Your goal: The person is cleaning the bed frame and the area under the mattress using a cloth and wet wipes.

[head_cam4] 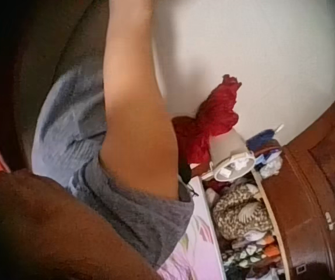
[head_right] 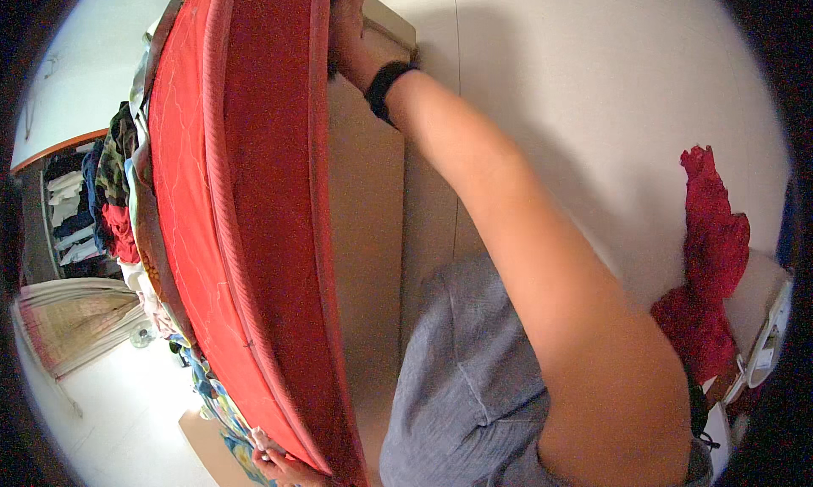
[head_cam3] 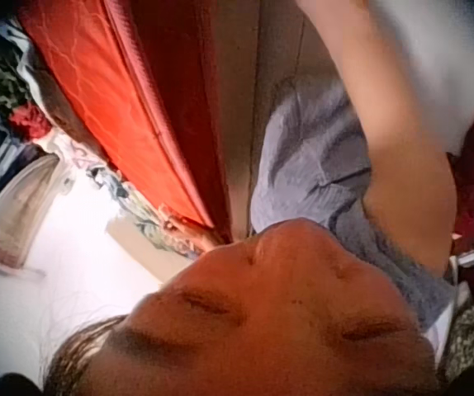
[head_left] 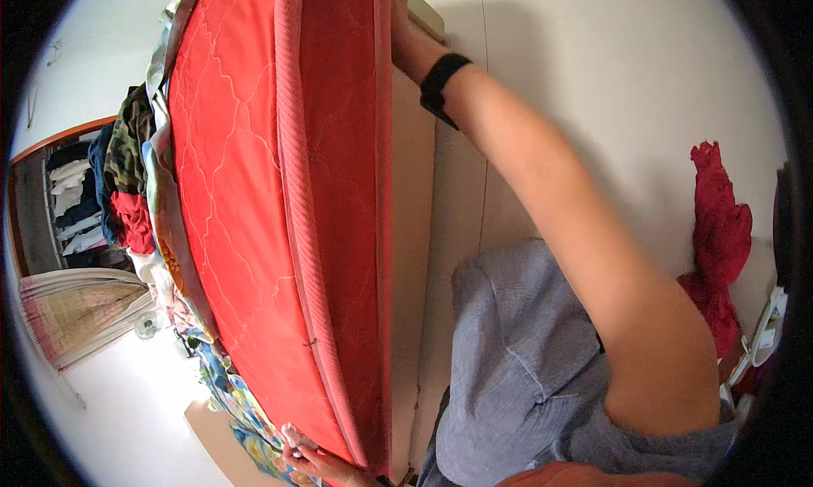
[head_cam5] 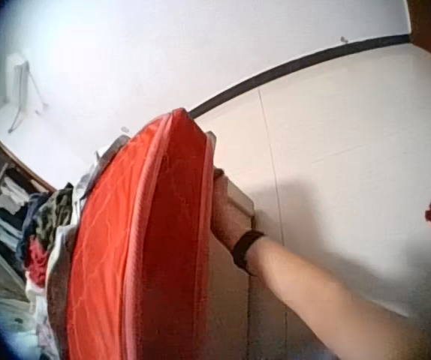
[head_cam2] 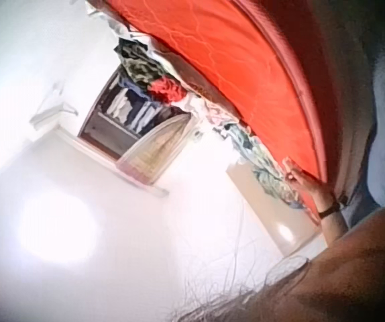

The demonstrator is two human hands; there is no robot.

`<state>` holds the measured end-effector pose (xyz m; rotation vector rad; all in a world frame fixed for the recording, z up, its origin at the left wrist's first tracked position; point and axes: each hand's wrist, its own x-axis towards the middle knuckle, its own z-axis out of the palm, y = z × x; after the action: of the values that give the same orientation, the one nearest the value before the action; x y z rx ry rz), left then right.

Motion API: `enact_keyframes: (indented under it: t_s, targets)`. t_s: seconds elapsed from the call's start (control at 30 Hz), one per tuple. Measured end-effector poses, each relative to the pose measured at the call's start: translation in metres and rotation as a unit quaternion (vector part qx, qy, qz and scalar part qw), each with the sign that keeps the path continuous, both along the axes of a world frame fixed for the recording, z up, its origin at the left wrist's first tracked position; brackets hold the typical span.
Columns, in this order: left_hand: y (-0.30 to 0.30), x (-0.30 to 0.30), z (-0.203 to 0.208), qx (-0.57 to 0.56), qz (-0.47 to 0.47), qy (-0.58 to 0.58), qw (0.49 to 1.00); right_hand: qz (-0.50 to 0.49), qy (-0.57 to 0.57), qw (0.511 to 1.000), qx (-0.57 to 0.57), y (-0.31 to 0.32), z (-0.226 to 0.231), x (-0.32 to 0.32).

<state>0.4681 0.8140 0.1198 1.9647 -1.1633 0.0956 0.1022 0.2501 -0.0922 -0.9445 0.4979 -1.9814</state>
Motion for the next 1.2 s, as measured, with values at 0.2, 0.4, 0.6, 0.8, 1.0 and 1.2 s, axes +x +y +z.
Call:
enact_keyframes:
  t_s: [0.2,0.4,0.6,0.8,1.0,1.2]
  targets:
    - [-0.042,-0.035,0.0,0.044,0.083,-0.15,0.984,0.137,-0.194,0.971,0.037,0.061,0.082,-0.065]
    - [-0.041,-0.034,-0.006,-0.02,0.076,-0.175,0.981,0.159,-0.173,0.971,0.031,0.081,0.053,-0.024]
    - [-0.042,-0.036,-0.002,0.042,0.081,-0.111,0.99,0.314,-0.343,0.839,0.283,0.2,0.021,0.074]
    - [-0.038,-0.042,0.004,0.077,0.133,-0.171,0.973,0.292,-0.367,0.873,0.129,0.188,0.027,0.076]
    - [-0.041,-0.04,0.001,0.063,0.126,-0.225,0.964,-0.133,0.187,0.893,0.387,0.067,-0.092,0.029]
    - [-0.049,-0.049,-0.001,0.082,0.168,-0.224,0.956,-0.009,0.177,0.892,0.416,0.108,-0.047,0.064]
